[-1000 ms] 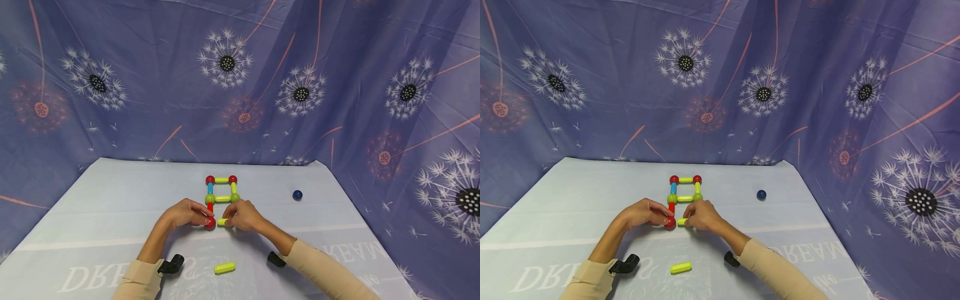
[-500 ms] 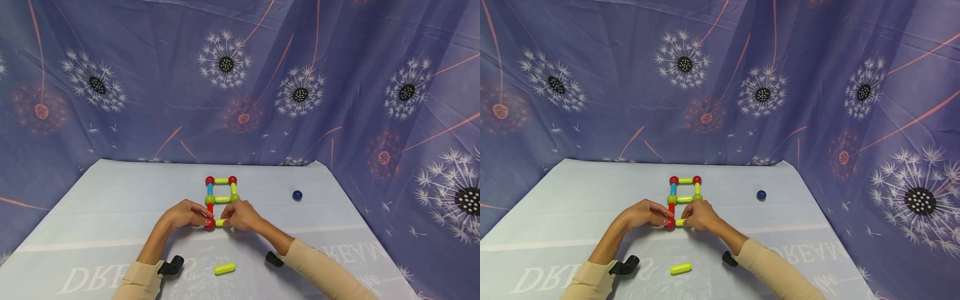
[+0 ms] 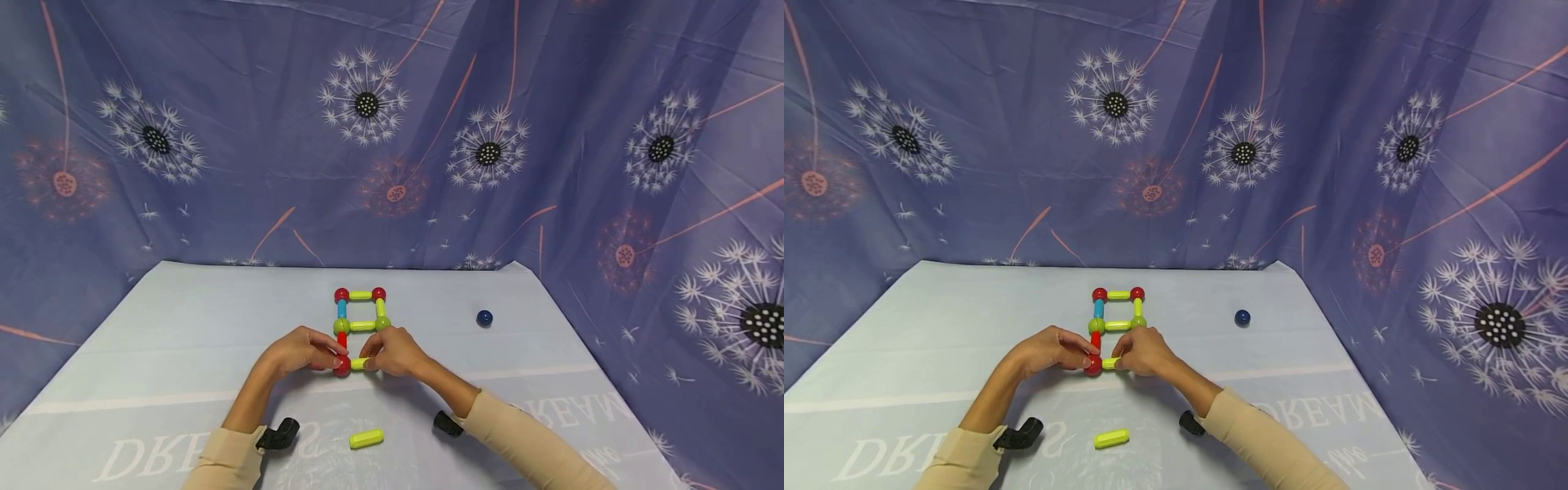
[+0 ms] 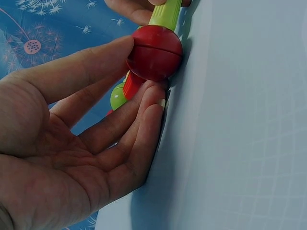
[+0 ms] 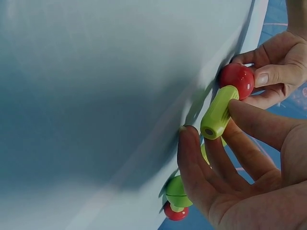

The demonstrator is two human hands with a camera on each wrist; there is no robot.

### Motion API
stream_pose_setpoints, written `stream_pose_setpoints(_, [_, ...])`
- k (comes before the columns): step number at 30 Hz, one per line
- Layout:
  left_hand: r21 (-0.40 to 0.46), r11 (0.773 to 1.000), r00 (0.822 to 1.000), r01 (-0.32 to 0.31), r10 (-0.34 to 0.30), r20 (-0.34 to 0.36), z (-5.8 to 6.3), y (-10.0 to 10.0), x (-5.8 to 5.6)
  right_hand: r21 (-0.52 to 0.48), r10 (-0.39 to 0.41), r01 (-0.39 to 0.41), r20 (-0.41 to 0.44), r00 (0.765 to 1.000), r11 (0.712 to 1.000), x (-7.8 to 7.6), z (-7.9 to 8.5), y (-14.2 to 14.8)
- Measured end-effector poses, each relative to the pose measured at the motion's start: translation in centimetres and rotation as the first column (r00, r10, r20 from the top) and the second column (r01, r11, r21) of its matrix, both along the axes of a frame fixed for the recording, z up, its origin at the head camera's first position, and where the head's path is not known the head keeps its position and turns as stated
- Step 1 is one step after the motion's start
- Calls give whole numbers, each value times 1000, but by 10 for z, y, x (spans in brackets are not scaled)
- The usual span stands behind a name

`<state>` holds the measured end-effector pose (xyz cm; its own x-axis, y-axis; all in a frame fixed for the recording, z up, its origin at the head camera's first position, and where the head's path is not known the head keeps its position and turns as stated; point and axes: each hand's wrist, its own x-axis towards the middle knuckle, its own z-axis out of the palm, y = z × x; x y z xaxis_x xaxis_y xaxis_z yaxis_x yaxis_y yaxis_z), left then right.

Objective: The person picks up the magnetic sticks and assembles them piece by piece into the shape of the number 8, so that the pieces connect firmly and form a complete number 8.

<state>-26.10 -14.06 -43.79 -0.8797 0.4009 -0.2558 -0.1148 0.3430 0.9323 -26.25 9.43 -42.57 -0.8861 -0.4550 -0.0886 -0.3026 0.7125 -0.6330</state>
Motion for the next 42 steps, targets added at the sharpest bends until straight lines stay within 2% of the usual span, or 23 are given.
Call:
stream_pose_setpoints(16, [-11,1000,1000,-10,10,8,-3,-2,-3,5,5,-5,3,1000,1000,-2,0,1])
stream_pose_setpoints(26, [-12,1000,1000,-2,2,-5,-2,-1,0,-25,-8,8,12,1000,1000,-4,1,11])
stream_pose_setpoints(34, [-5,1000,1000,3,-3,1,-2,-2,-1,-90,-129,129,10,992,987,-11,7,45])
stream_pose_setpoints(42, [-9,1000,1000,10,-10,-5,-2,-3,-2,-106,-270,264,-47,962,959,-18,9,91])
